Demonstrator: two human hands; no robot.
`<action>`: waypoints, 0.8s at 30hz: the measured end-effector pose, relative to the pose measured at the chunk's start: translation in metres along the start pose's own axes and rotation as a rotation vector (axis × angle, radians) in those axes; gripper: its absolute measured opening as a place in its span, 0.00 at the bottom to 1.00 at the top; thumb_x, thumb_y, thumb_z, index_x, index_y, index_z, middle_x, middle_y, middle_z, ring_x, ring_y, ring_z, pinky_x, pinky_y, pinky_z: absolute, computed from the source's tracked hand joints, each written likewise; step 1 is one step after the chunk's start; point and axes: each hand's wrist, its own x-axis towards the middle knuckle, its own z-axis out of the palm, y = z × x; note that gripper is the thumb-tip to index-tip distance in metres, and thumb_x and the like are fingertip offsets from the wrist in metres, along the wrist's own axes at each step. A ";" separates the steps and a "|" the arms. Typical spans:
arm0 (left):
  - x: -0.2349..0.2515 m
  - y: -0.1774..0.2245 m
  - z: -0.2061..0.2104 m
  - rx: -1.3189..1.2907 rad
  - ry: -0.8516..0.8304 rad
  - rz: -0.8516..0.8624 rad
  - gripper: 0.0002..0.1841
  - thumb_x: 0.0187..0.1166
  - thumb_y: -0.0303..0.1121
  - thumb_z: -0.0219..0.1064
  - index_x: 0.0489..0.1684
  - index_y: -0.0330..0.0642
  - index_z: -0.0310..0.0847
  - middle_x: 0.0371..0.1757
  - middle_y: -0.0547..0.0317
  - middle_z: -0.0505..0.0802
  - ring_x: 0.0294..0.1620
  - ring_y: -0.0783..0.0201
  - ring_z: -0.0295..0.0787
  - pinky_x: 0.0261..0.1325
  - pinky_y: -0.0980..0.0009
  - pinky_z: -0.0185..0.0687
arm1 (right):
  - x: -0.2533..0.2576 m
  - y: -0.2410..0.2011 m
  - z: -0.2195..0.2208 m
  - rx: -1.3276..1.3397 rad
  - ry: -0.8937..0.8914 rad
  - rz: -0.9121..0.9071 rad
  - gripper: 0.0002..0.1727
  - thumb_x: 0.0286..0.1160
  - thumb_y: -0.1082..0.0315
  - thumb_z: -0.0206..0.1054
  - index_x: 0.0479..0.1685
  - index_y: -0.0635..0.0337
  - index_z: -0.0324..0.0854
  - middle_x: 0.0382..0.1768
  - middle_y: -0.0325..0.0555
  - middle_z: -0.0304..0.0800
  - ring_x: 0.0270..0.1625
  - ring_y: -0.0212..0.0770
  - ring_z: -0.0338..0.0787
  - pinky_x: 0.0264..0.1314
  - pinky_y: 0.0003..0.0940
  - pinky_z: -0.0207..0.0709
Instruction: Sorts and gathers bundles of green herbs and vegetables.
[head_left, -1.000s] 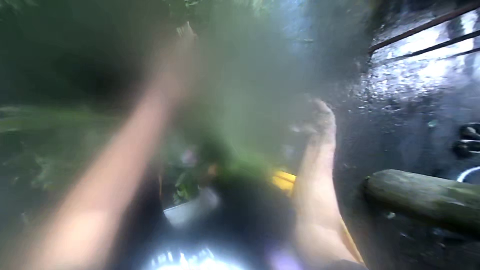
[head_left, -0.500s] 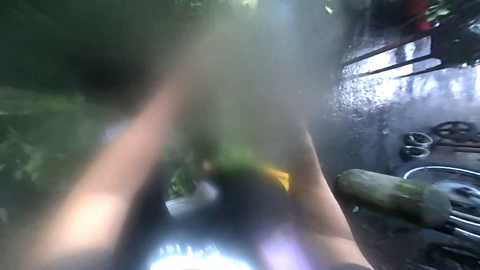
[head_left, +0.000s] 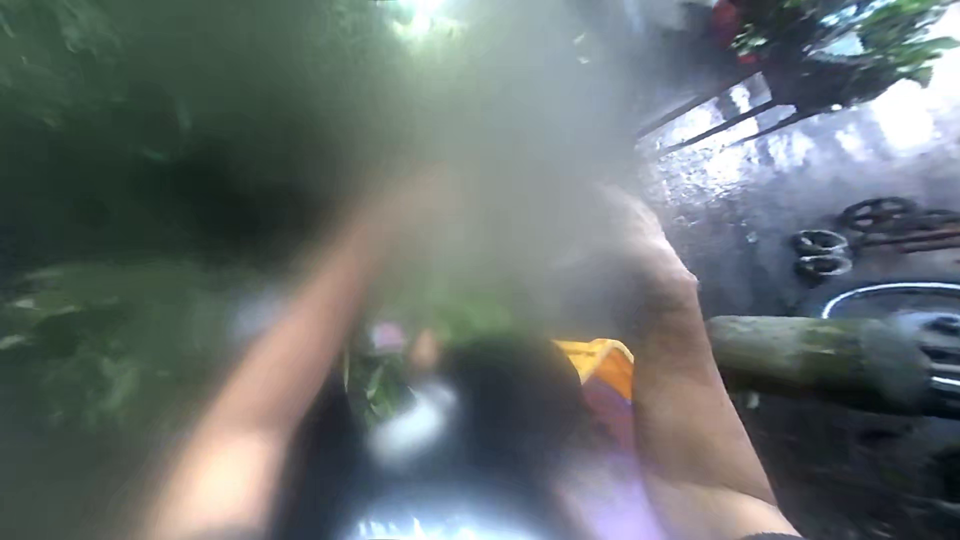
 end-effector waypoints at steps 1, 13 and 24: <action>-0.002 0.000 -0.003 0.056 0.025 0.037 0.22 0.90 0.55 0.51 0.69 0.51 0.72 0.41 0.59 0.88 0.30 0.66 0.84 0.32 0.66 0.81 | -0.008 0.001 -0.003 0.221 -0.045 0.082 0.36 0.83 0.66 0.63 0.92 0.55 0.56 0.77 0.58 0.78 0.60 0.58 0.88 0.56 0.62 0.82; -0.049 0.069 0.015 0.929 0.108 0.090 0.20 0.73 0.41 0.71 0.59 0.42 0.81 0.38 0.49 0.93 0.41 0.46 0.93 0.44 0.41 0.86 | 0.004 -0.104 0.028 -0.026 0.356 -0.629 0.53 0.63 0.66 0.74 0.94 0.28 0.54 0.51 0.40 0.93 0.25 0.47 0.87 0.22 0.52 0.78; -0.150 0.122 -0.021 0.062 0.569 -0.093 0.21 0.87 0.43 0.61 0.77 0.52 0.68 0.37 0.60 0.85 0.26 0.71 0.77 0.28 0.72 0.77 | -0.035 -0.172 0.054 1.172 0.263 -0.451 0.37 0.78 0.73 0.63 0.89 0.53 0.59 0.51 0.53 0.90 0.40 0.45 0.91 0.39 0.43 0.86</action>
